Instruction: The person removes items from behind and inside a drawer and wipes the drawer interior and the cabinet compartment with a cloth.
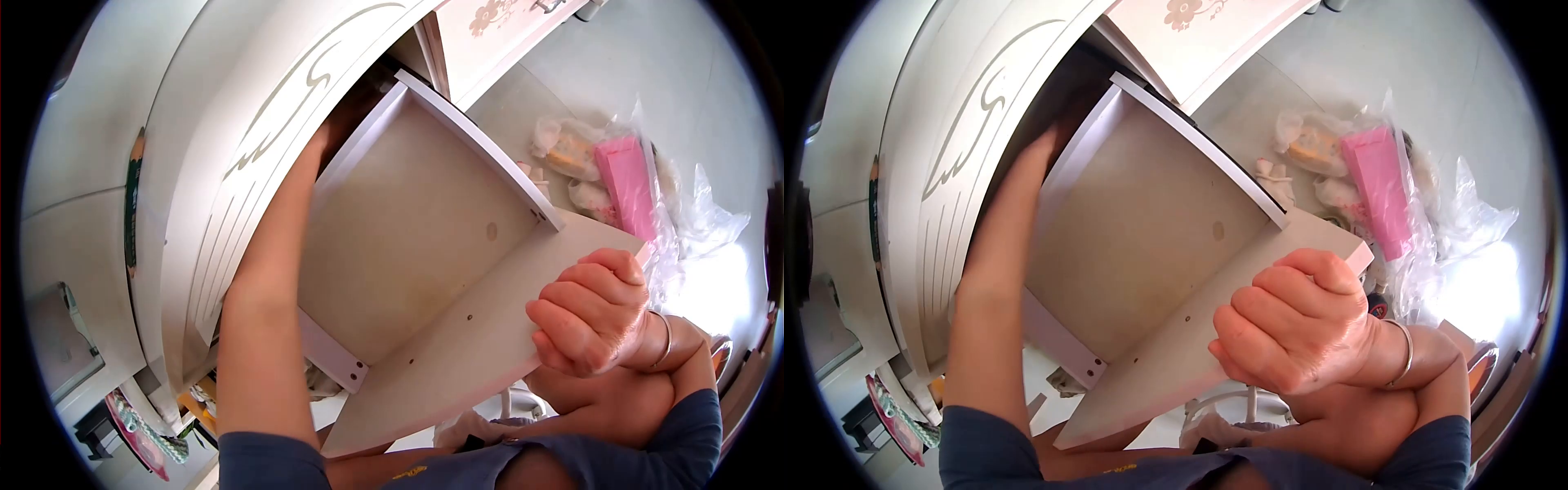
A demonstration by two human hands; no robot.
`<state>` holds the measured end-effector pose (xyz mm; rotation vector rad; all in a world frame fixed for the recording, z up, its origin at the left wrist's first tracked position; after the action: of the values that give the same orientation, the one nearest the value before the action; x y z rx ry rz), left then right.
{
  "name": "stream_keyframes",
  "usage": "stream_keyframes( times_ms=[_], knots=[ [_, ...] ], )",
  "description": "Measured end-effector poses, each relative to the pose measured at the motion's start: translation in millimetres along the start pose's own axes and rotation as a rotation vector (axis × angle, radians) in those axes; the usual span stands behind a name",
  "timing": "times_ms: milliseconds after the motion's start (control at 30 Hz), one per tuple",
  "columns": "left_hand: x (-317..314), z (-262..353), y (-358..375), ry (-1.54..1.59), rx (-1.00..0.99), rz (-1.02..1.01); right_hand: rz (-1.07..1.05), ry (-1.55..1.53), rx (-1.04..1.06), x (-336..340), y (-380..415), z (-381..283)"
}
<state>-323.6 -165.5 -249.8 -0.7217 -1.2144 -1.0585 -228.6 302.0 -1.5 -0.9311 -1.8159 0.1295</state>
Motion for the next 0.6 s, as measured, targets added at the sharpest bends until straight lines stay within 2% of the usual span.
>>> stream_keyframes(
  times_ms=[100, 267, 467, 533, 567, 600],
  knots=[
    [6.5, -27.6, 5.6, -0.017, -0.028, 0.019, 0.001, -0.006, 0.005, -0.2, 1.2, 2.1],
    [18.8, -110.3, 20.3, -0.098, -0.103, 0.037, 0.019, -0.022, 0.018, 1.2, 5.5, 5.6],
    [24.3, -195.7, 46.1, -0.231, -0.192, -0.051, 0.046, -0.01, 0.07, -0.7, 7.5, 5.4],
    [18.8, -208.1, 47.3, -0.337, -0.134, -0.049, 0.089, -0.01, 0.066, -2.5, 9.0, 5.3],
    [17.1, -213.0, 50.9, -0.364, -0.054, -0.15, 0.096, -0.013, 0.056, -2.7, 9.8, 5.0],
    [24.4, -186.5, 59.0, -0.375, 0.07, -0.274, 0.083, -0.005, 0.05, -2.1, 9.9, 5.1]
  ],
)
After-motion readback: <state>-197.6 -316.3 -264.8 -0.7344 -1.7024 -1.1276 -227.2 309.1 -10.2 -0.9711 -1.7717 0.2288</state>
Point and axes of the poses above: each hand's wrist, its own y-axis away from the middle knuckle, its own x-axis out of the back of the hand, z = x × y, the point moved 2 cm from there along -y, towards the middle knuckle, and after that the axes turned 6 degrees about -y, right-handed, at the moved point
